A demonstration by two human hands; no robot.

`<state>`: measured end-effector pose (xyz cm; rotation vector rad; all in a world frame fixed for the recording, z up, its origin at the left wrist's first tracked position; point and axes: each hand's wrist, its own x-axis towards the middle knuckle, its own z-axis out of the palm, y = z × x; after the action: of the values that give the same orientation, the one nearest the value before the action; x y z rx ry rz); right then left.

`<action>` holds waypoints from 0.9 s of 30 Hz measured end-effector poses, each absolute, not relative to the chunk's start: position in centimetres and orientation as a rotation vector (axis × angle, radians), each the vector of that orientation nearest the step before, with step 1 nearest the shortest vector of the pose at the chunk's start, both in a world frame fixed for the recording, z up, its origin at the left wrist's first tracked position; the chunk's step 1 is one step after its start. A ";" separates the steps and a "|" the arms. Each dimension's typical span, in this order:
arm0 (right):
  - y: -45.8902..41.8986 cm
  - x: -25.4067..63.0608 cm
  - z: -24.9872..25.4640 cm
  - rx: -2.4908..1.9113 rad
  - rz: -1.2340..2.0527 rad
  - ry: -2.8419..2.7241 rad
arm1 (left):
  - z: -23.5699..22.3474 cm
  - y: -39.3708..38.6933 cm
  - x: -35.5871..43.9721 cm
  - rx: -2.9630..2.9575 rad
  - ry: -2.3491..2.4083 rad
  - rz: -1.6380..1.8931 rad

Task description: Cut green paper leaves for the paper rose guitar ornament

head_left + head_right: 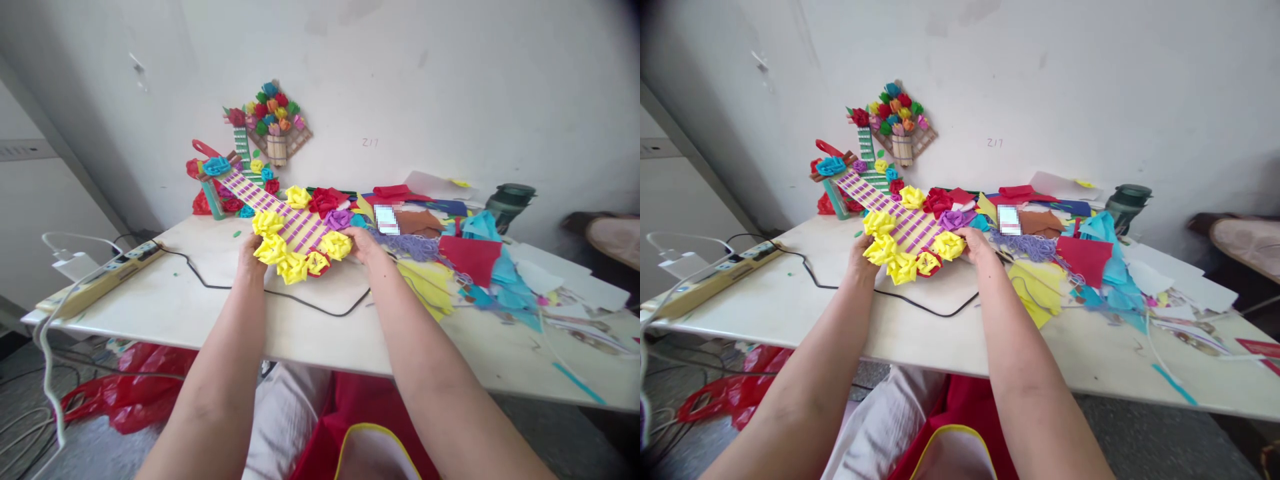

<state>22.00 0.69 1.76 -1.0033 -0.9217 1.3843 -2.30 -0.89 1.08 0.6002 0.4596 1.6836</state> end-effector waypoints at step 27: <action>0.2 20.9 2.0 -0.929 1.533 -0.806 | 1.1 -1.2 -2.3 0.707 0.285 1.695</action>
<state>20.93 0.17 2.05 -0.9286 -0.8065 1.5331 -2.30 -1.24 1.08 0.7066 0.2846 1.6955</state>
